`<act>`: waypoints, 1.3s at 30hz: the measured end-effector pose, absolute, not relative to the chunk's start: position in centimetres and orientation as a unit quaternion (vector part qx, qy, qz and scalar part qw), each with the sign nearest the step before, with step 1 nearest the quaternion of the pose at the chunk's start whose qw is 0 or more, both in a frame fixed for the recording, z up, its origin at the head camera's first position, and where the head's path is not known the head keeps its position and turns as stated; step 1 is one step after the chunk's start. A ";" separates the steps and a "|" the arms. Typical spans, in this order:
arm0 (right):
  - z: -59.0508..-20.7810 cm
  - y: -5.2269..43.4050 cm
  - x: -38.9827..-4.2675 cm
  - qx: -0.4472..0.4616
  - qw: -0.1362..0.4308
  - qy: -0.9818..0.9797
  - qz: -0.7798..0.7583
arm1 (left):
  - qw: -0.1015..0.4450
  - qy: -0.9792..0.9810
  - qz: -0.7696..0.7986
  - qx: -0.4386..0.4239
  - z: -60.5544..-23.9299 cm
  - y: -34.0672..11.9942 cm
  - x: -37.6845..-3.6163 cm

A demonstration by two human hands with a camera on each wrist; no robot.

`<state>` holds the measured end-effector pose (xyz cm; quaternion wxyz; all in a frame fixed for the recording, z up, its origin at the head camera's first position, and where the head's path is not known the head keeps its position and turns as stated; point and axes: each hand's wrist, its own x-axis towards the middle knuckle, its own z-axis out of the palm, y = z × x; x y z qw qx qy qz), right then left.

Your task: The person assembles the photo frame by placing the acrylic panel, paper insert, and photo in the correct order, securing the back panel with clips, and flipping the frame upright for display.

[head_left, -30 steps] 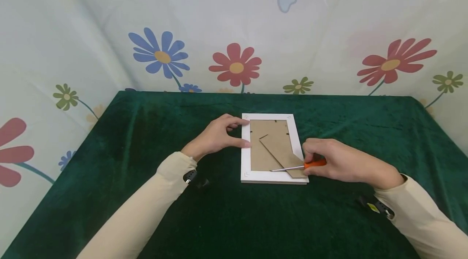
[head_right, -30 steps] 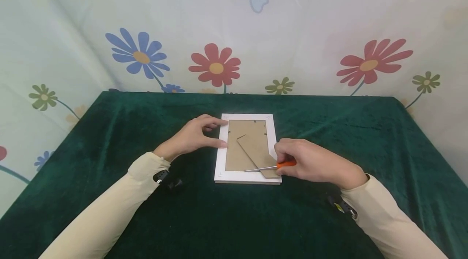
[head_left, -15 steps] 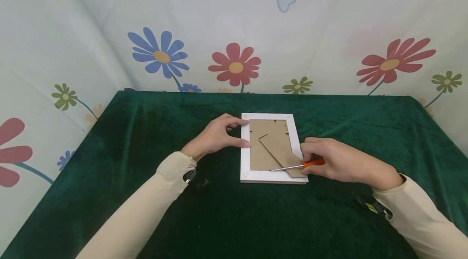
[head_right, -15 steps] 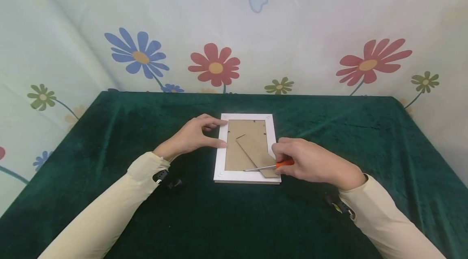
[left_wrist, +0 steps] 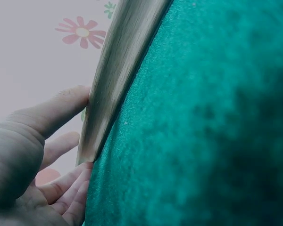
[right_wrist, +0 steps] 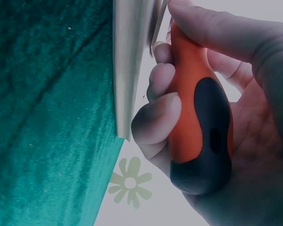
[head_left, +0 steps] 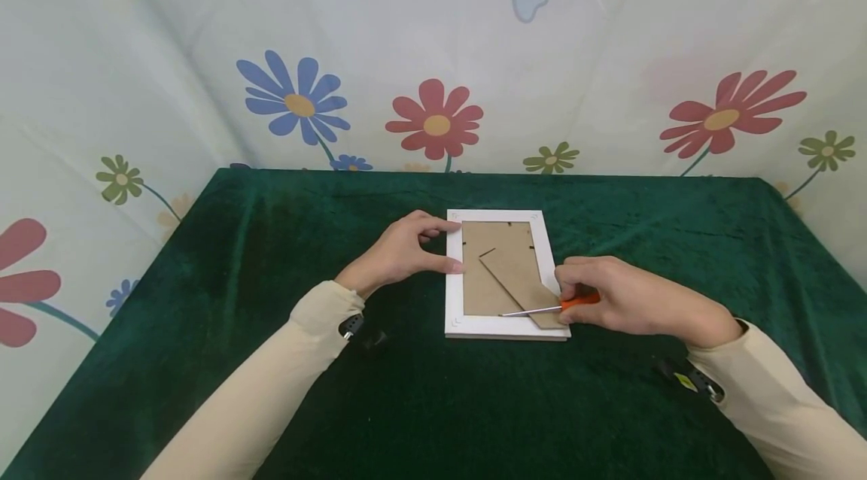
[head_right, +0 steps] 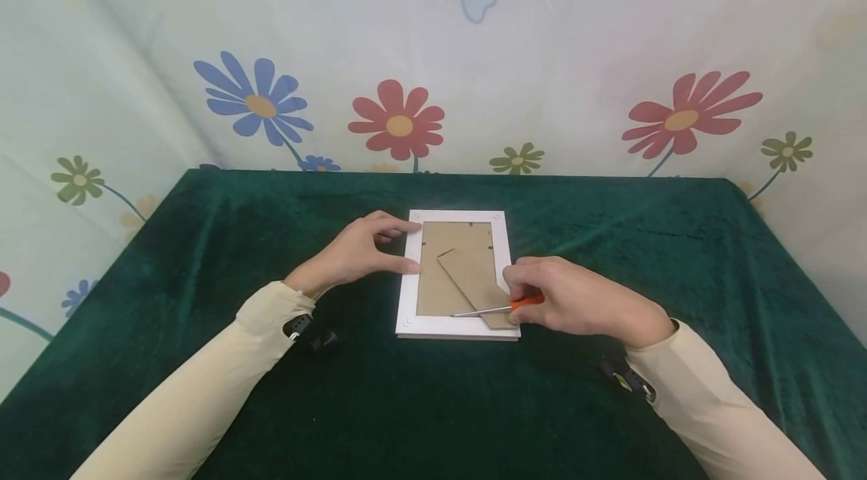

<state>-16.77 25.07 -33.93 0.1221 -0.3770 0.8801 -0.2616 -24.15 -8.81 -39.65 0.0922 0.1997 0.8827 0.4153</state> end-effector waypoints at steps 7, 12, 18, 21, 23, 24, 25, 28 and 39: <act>-34.3 25.2 -17.1 -0.366 0.141 0.880 -0.266 | 0.094 0.882 0.416 0.199 -39.6 -8.9 -24.2; -34.4 25.2 -17.1 -0.368 0.141 0.878 -0.272 | 0.093 0.881 0.418 0.200 -39.6 -8.9 -24.2; -34.3 25.1 -17.1 -0.377 0.120 0.882 -0.257 | 0.095 0.882 0.416 0.198 -39.8 -9.0 -24.2; -34.0 25.1 -17.0 -0.379 0.106 0.886 -0.246 | 0.094 0.883 0.415 0.199 -39.8 -9.0 -24.2; -33.9 25.1 -16.9 -0.381 0.097 0.887 -0.241 | 0.092 0.883 0.415 0.201 -39.7 -8.9 -24.2; -33.8 25.1 -16.8 -0.383 0.093 0.887 -0.239 | 0.092 0.883 0.414 0.201 -39.7 -8.9 -24.3; -33.7 25.1 -16.8 -0.385 0.090 0.887 -0.237 | 0.093 0.883 0.414 0.201 -39.7 -8.9 -24.3; -33.6 25.2 -16.7 -0.390 0.083 0.887 -0.234 | 0.093 0.883 0.413 0.202 -39.7 -8.8 -24.3; -33.4 25.5 -16.7 -0.397 0.083 0.881 -0.241 | 0.094 0.884 0.413 0.199 -39.7 -8.9 -24.2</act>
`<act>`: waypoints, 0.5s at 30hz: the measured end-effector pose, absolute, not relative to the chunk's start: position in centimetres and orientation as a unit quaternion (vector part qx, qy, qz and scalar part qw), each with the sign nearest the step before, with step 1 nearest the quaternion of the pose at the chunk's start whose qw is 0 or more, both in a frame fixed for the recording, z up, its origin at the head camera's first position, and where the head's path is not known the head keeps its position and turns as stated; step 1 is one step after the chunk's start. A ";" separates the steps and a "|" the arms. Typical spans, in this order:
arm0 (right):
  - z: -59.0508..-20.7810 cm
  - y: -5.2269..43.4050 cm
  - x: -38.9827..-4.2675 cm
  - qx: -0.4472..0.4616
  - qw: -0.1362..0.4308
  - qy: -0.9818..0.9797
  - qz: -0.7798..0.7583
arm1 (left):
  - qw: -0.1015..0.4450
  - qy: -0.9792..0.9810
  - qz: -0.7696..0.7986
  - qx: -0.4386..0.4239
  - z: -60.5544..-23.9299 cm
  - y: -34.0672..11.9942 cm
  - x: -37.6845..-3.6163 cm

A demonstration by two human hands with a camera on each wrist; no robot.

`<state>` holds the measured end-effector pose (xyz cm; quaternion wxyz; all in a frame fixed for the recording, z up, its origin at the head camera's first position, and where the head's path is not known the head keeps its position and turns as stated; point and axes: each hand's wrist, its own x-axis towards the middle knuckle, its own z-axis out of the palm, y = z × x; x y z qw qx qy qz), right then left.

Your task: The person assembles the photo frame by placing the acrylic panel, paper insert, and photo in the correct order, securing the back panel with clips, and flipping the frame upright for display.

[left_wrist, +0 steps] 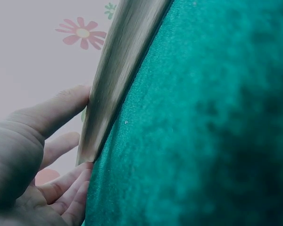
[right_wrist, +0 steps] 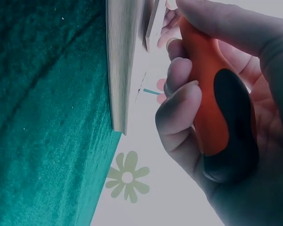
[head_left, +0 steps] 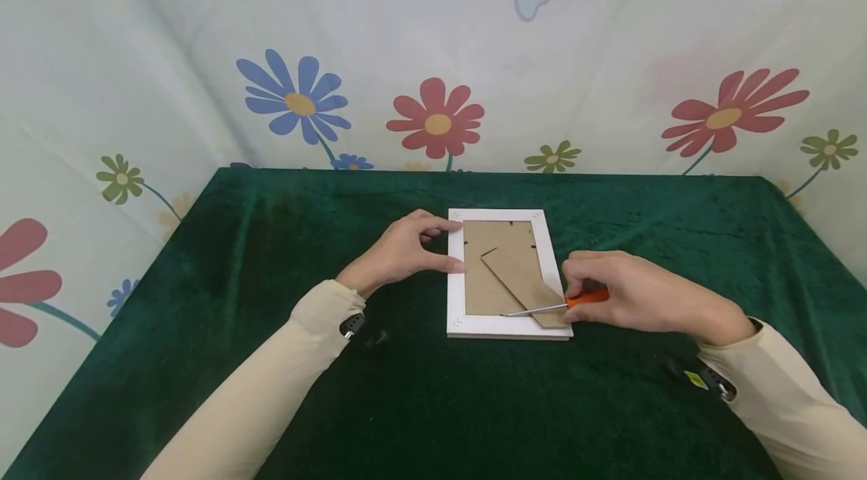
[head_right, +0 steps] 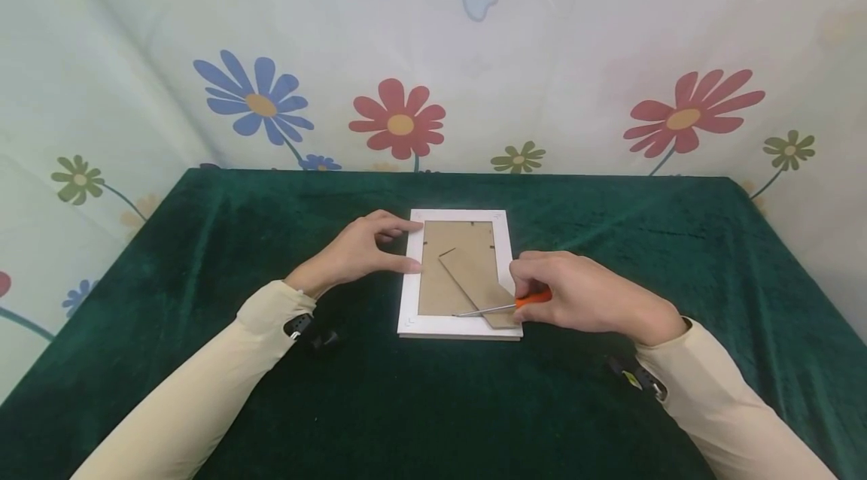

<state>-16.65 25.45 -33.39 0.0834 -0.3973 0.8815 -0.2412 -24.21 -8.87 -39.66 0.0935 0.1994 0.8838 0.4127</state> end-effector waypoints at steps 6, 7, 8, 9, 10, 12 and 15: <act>-33.5 25.3 -16.7 -0.395 0.086 0.881 -0.246 | 0.090 0.884 0.413 0.201 -39.8 -8.9 -24.3; -33.6 25.3 -16.7 -0.395 0.086 0.881 -0.245 | 0.090 0.884 0.412 0.201 -39.8 -8.9 -24.3; -33.6 25.3 -16.7 -0.395 0.085 0.882 -0.244 | 0.090 0.884 0.412 0.201 -39.8 -8.9 -24.3; -33.6 25.3 -16.7 -0.394 0.084 0.883 -0.241 | 0.091 0.884 0.412 0.201 -39.8 -8.9 -24.3; -33.6 25.2 -16.7 -0.394 0.082 0.883 -0.240 | 0.091 0.884 0.412 0.201 -39.8 -8.9 -24.3; -33.6 25.3 -16.7 -0.395 0.079 0.884 -0.237 | 0.093 0.884 0.411 0.200 -39.8 -8.9 -24.3; -33.6 25.3 -16.6 -0.396 0.077 0.885 -0.234 | 0.097 0.885 0.409 0.200 -39.5 -8.8 -24.3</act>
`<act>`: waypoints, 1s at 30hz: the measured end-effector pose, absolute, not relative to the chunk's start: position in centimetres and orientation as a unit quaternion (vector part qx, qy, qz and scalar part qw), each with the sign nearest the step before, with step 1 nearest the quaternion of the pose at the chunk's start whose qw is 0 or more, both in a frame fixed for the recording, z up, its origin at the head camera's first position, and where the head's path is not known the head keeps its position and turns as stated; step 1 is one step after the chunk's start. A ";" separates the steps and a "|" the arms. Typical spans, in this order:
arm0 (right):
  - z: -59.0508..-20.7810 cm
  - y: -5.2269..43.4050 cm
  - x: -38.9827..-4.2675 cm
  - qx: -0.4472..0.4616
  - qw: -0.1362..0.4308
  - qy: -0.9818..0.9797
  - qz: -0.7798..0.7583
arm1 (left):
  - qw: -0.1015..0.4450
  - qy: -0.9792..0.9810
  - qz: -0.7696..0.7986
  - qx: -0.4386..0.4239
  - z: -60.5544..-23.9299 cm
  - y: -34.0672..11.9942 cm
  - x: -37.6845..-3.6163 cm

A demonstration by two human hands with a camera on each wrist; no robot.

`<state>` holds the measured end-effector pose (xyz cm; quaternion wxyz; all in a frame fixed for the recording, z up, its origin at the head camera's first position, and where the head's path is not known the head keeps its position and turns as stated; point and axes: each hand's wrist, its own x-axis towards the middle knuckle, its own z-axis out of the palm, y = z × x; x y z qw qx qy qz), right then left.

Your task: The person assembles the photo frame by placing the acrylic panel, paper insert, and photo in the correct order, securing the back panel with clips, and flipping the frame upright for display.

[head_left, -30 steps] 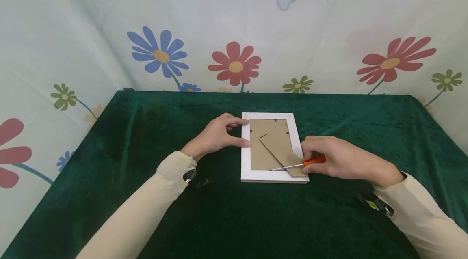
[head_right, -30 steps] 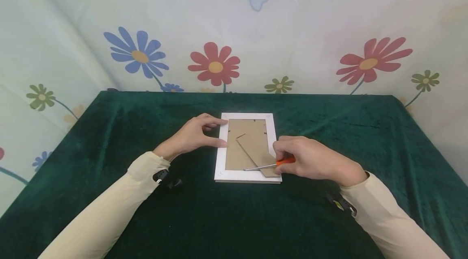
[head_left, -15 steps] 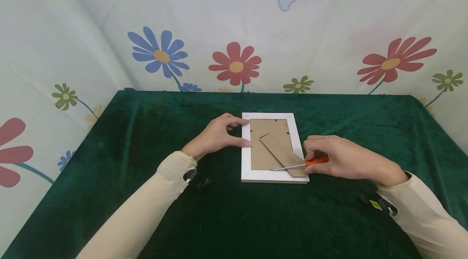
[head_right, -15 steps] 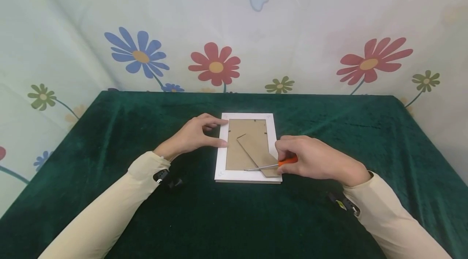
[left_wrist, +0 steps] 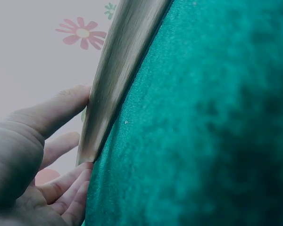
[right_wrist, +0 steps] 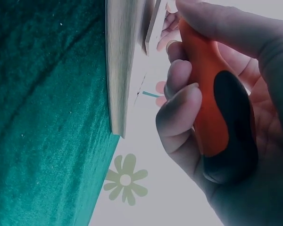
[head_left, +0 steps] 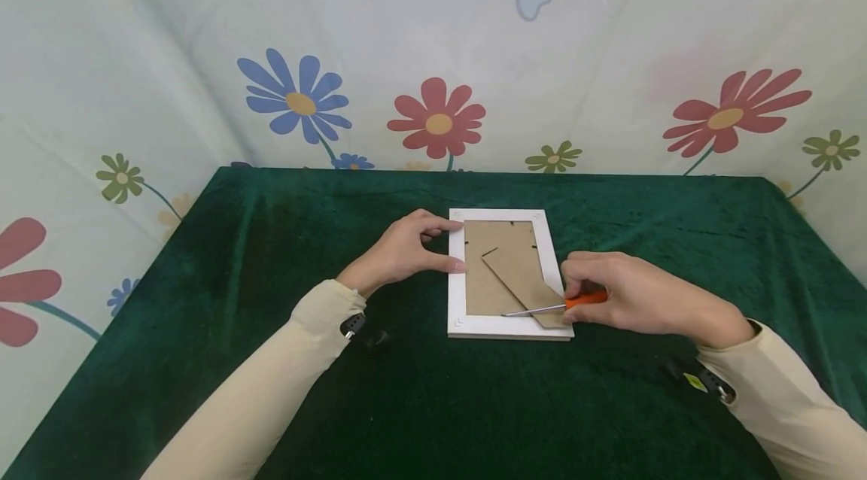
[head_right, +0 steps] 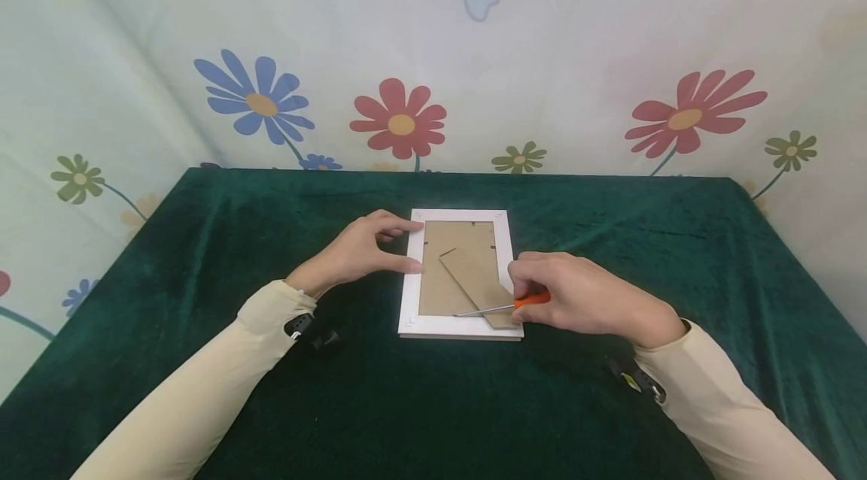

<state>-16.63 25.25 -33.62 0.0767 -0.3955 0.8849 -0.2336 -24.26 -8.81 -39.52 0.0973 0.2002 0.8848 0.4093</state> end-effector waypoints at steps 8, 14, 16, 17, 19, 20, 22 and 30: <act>-33.2 24.9 -16.1 -0.392 0.062 0.895 -0.205 | 0.095 0.887 0.406 0.200 -39.4 -8.7 -24.1; -32.8 24.4 -15.7 -0.392 0.062 0.899 -0.186 | 0.095 0.885 0.408 0.202 -39.5 -8.8 -24.2; -32.7 24.3 -15.7 -0.390 0.061 0.901 -0.179 | 0.095 0.885 0.408 0.202 -39.5 -8.9 -24.3; -32.7 24.2 -15.6 -0.390 0.060 0.902 -0.176 | 0.095 0.885 0.408 0.203 -39.5 -8.9 -24.3; -32.6 24.1 -15.5 -0.388 0.061 0.903 -0.172 | 0.094 0.886 0.406 0.204 -39.5 -8.9 -24.3; -32.5 24.1 -15.5 -0.387 0.063 0.904 -0.171 | 0.095 0.886 0.405 0.203 -39.5 -8.9 -24.3; -32.4 24.0 -15.4 -0.384 0.067 0.905 -0.170 | 0.097 0.887 0.405 0.202 -39.5 -8.9 -24.2; -32.4 24.1 -15.5 -0.377 0.095 0.902 -0.187 | 0.101 0.885 0.409 0.201 -39.4 -8.8 -24.2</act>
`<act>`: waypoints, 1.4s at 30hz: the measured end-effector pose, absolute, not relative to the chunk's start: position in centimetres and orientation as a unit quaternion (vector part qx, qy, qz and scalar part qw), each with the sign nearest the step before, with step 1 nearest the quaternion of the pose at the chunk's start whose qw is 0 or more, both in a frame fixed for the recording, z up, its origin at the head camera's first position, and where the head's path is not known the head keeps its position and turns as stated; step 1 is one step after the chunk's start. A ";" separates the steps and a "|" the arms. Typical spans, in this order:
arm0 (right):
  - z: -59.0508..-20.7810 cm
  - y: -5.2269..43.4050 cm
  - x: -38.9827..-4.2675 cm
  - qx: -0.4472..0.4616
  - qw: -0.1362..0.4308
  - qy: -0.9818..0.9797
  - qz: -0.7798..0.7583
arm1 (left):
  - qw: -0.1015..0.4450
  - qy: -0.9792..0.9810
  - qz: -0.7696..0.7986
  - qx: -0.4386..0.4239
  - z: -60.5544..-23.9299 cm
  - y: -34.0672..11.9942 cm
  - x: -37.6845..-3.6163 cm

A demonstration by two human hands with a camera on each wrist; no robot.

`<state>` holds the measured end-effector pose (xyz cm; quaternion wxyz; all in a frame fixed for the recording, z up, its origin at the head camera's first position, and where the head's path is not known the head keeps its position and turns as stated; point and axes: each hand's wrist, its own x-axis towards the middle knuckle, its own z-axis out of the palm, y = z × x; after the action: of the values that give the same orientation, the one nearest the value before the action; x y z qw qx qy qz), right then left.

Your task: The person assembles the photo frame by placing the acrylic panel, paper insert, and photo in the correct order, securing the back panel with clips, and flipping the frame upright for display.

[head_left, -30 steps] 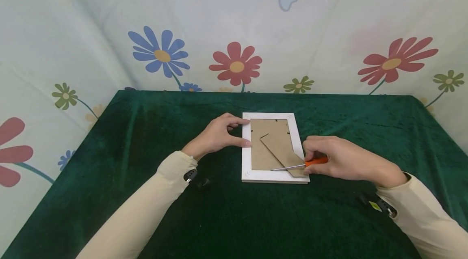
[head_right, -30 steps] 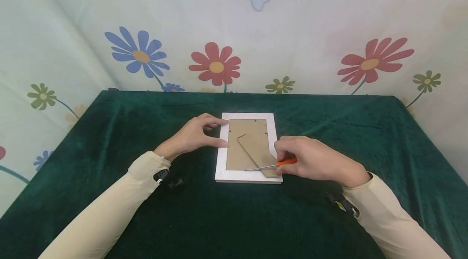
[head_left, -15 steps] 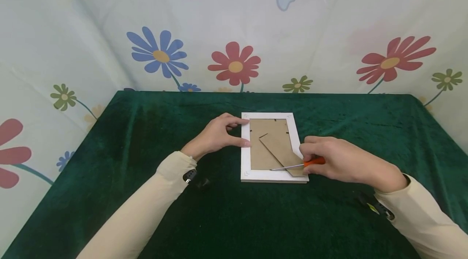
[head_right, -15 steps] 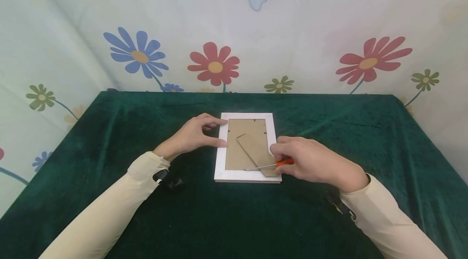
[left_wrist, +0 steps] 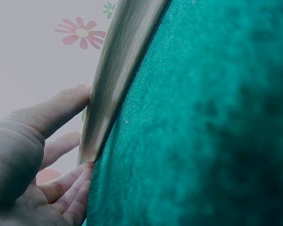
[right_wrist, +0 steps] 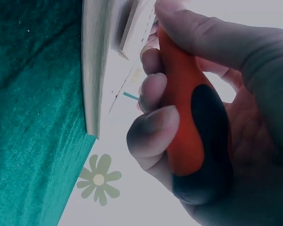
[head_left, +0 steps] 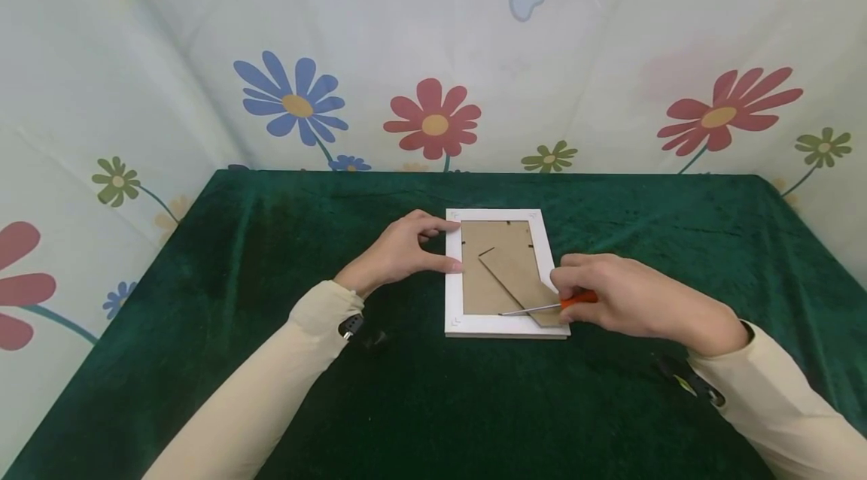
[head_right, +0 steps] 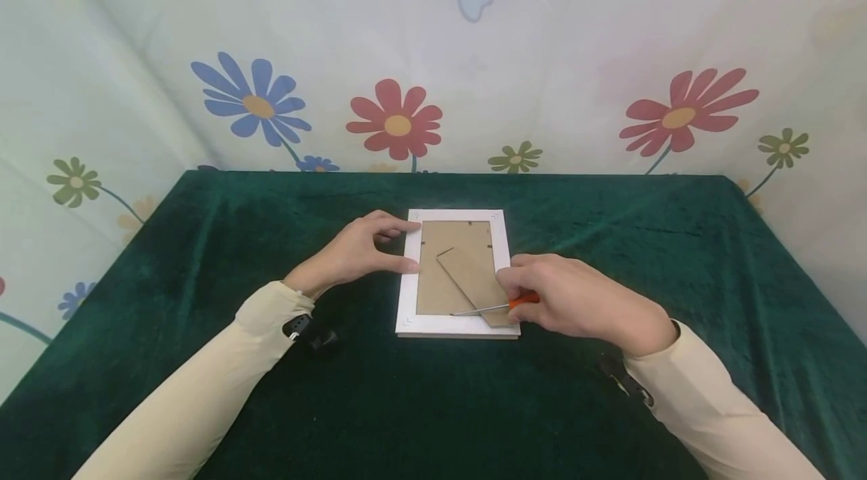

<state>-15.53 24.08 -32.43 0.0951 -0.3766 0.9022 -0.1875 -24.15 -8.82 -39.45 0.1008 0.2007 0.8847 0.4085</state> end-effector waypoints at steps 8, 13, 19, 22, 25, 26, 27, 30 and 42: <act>-32.7 24.4 -16.1 -0.366 0.130 0.894 -0.224 | 0.102 0.882 0.415 0.201 -39.4 -8.9 -24.1; -33.1 24.7 -16.5 -0.367 0.144 0.884 -0.251 | 0.103 0.881 0.416 0.200 -39.4 -8.8 -24.0; -33.5 25.0 -16.9 -0.370 0.156 0.875 -0.270 | 0.101 0.883 0.413 0.200 -39.3 -8.8 -24.0; -33.6 25.1 -17.0 -0.366 0.164 0.875 -0.272 | 0.101 0.884 0.412 0.199 -39.3 -8.8 -24.0; -33.8 25.2 -17.2 -0.363 0.172 0.874 -0.274 | 0.101 0.884 0.412 0.198 -39.3 -8.8 -24.0; -33.9 25.2 -17.2 -0.362 0.175 0.873 -0.276 | 0.101 0.884 0.411 0.197 -39.3 -8.8 -24.0; -33.9 25.2 -17.2 -0.361 0.178 0.872 -0.278 | 0.101 0.884 0.411 0.197 -39.3 -8.8 -24.0; -34.0 25.2 -17.2 -0.355 0.187 0.872 -0.280 | 0.102 0.885 0.410 0.197 -39.3 -8.8 -24.0; -34.1 25.3 -17.3 -0.340 0.211 0.872 -0.284 | 0.106 0.882 0.415 0.195 -39.1 -8.8 -23.9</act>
<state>-17.35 25.27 -34.08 0.2105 -0.3396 0.8717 -0.2837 -23.94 -8.80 -39.13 0.1058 0.1952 0.8823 0.4149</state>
